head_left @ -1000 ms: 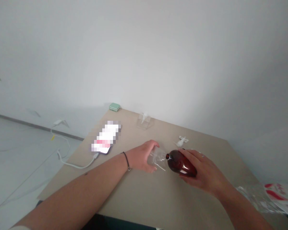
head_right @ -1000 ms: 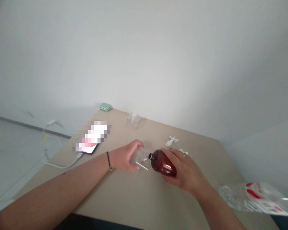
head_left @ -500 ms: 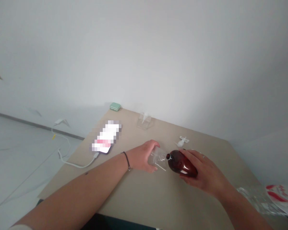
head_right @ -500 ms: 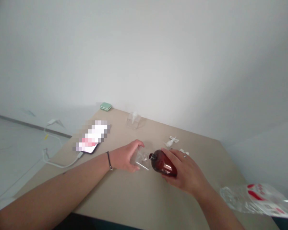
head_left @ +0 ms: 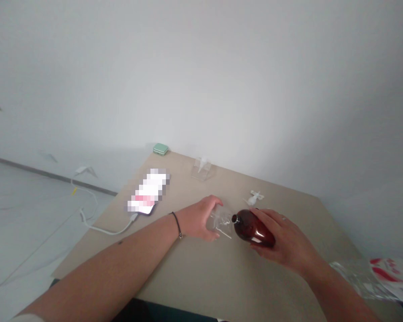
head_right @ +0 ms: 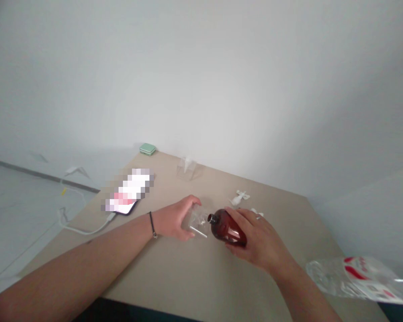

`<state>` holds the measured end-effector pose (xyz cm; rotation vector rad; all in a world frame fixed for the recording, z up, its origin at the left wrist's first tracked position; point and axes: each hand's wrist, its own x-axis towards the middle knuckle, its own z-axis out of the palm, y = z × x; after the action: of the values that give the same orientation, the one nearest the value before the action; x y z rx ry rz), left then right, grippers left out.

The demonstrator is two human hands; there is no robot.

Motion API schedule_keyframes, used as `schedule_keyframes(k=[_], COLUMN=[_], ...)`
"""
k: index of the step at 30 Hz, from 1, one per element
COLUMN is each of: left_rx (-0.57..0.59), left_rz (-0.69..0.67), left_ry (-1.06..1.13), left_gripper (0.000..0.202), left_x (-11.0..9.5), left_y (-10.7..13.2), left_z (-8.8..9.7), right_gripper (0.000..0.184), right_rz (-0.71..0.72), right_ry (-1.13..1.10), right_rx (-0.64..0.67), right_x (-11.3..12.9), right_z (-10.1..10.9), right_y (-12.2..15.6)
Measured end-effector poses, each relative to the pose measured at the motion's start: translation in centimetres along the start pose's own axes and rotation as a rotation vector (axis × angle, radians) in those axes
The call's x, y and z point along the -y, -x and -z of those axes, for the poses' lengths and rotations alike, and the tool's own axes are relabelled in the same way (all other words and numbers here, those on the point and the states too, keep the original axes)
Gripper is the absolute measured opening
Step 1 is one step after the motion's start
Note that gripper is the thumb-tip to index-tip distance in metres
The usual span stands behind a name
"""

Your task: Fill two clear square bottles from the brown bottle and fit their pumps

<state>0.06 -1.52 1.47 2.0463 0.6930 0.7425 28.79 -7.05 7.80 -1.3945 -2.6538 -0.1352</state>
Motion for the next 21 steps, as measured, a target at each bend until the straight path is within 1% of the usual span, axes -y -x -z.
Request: schedule_keyframes(k=[7,16,21], left_rx=[0.003,0.009,-0.006], left_rz=[0.006,0.019,0.002], left_ry=[0.000,0.009,0.004], left_gripper=[0.077,0.075,0.075], left_x=[0.2,0.1,0.2], left_y=[0.1,0.0,0.0], left_z=[-0.1,0.0,-0.1], right_gripper=[0.078,0.076,0.076], right_rz=[0.018,0.040,0.041], right_ry=[0.020,0.067,0.068], right_rx=[-0.002,0.016,0.004], right_x=[0.2,0.4,0.5], right_z=[0.4,1.0,1.2], right_y=[-0.3,-0.5,-0.6])
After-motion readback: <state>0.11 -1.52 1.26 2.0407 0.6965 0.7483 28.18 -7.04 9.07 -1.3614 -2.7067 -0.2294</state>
